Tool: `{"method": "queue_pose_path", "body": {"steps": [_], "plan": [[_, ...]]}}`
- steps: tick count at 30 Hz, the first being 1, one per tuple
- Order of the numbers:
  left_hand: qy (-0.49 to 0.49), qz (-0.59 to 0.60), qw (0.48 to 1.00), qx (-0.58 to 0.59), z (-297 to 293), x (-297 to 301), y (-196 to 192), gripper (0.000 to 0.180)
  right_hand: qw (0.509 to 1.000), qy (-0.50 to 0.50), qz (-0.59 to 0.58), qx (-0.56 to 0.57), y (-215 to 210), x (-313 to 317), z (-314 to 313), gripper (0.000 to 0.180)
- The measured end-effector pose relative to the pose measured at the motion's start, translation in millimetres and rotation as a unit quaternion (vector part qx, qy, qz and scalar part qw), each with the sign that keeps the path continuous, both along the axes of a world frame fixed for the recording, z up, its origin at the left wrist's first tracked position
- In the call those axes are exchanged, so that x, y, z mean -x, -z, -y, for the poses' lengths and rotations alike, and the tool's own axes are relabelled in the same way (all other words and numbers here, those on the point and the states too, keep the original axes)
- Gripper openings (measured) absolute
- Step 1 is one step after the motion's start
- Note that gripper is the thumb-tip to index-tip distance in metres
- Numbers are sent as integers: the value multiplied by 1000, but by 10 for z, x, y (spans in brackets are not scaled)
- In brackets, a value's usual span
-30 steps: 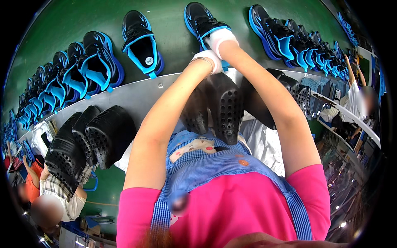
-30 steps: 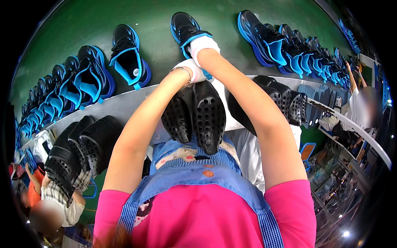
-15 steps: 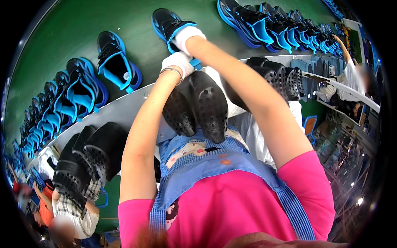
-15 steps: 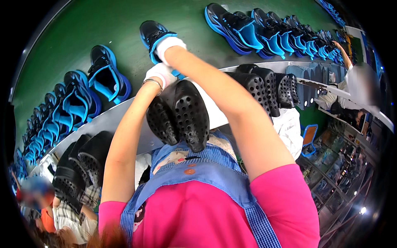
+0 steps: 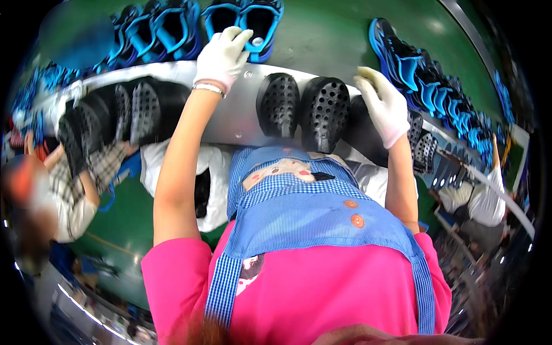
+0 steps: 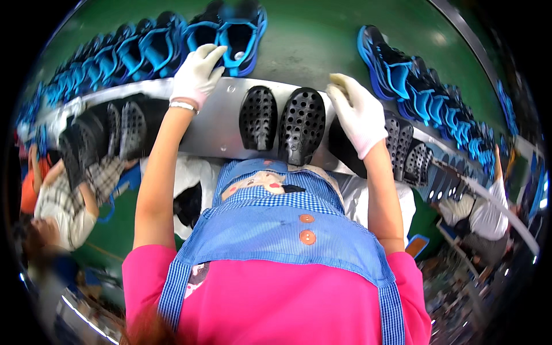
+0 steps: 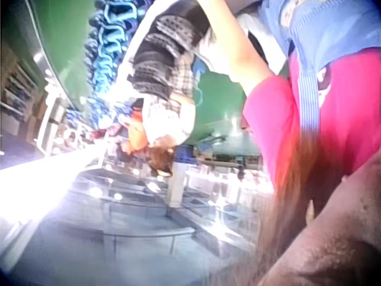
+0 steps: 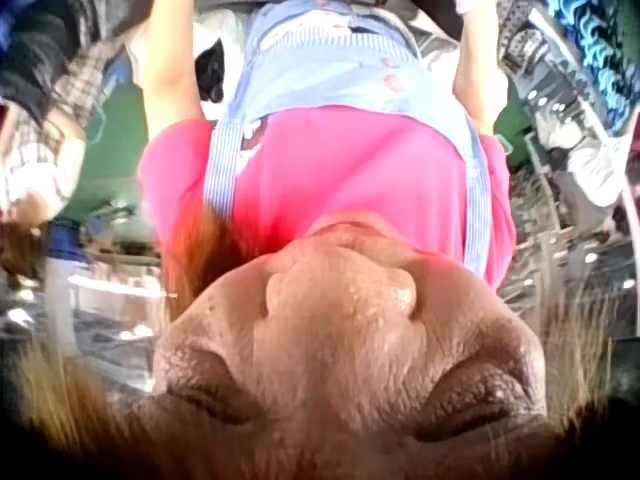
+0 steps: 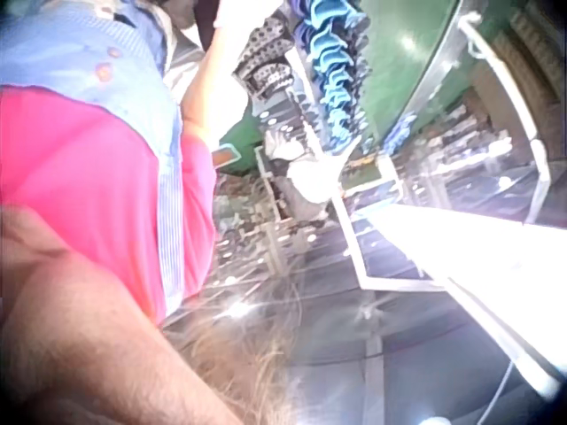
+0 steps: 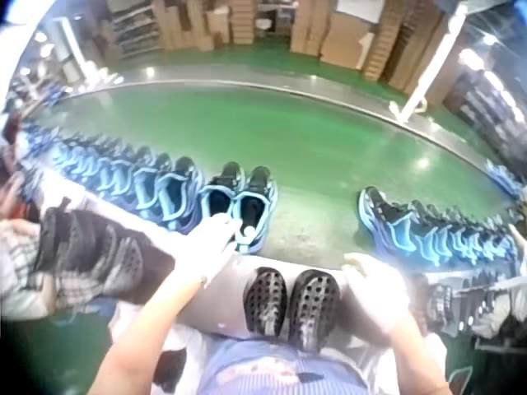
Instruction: The person unloads shoes from a plastic bag, places them onto a metal rack and conveyor line, and then organizes more shoes into a large white plastic bag.
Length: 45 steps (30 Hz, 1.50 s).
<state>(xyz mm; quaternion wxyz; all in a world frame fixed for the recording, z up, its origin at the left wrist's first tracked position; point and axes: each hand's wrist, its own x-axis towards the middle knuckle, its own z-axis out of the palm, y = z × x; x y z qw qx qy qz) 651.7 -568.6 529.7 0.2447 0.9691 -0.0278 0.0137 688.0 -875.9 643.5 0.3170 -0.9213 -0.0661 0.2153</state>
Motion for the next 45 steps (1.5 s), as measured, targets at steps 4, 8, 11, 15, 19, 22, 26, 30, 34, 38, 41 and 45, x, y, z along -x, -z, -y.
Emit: {"method": "queue_pose_path", "body": {"steps": [4, 8, 11, 15, 19, 22, 26, 30, 34, 38, 41, 45], "plan": [[-207, 9, 976, 70, -63, 989, -360, 34, 995, -46, 67, -51, -127, 168, -95, 29], [-379, -65, 922, 44, -144, 2382, -226, 27, 980, -61, -6, -190, -436, 362, -267, 28], [-472, -188, 861, -23, -94, 3576, -33, 25, 969, -171, 11, -179, -585, 532, -396, 30], [-514, -432, 741, 21, 202, 4529, 116, 33, 927, -302, -51, -217, -602, 717, -632, 29], [-538, -438, 706, 139, 499, 5002, 446, 39, 891, -399, -50, -211, -359, 1001, -991, 27], [-658, -352, 617, 252, 481, 5178, 694, 40, 861, -471, -50, -185, -235, 1227, -1306, 26], [-708, -256, 577, 317, 191, 5372, 1048, 36, 829, -536, -35, -154, 18, 1606, -1712, 24], [-709, -247, 573, 328, -87, 5558, 1330, 38, 801, -585, -81, -96, 258, 1949, -2111, 24], [-751, -239, 528, 315, -106, 5901, 1635, 40, 733, -674, -77, -51, 554, 2300, -2484, 27], [-819, -194, 431, 326, -182, 6348, 2141, 40, 679, -727, -91, -39, 867, 2671, -2785, 24], [-825, -203, 446, 282, -461, 6424, 2194, 40, 648, -757, -70, -46, 1168, 2914, -2969, 25], [-838, -166, 398, 335, -492, 6630, 2610, 43, 624, -777, -78, -31, 1533, 3198, -3011, 24]]}}
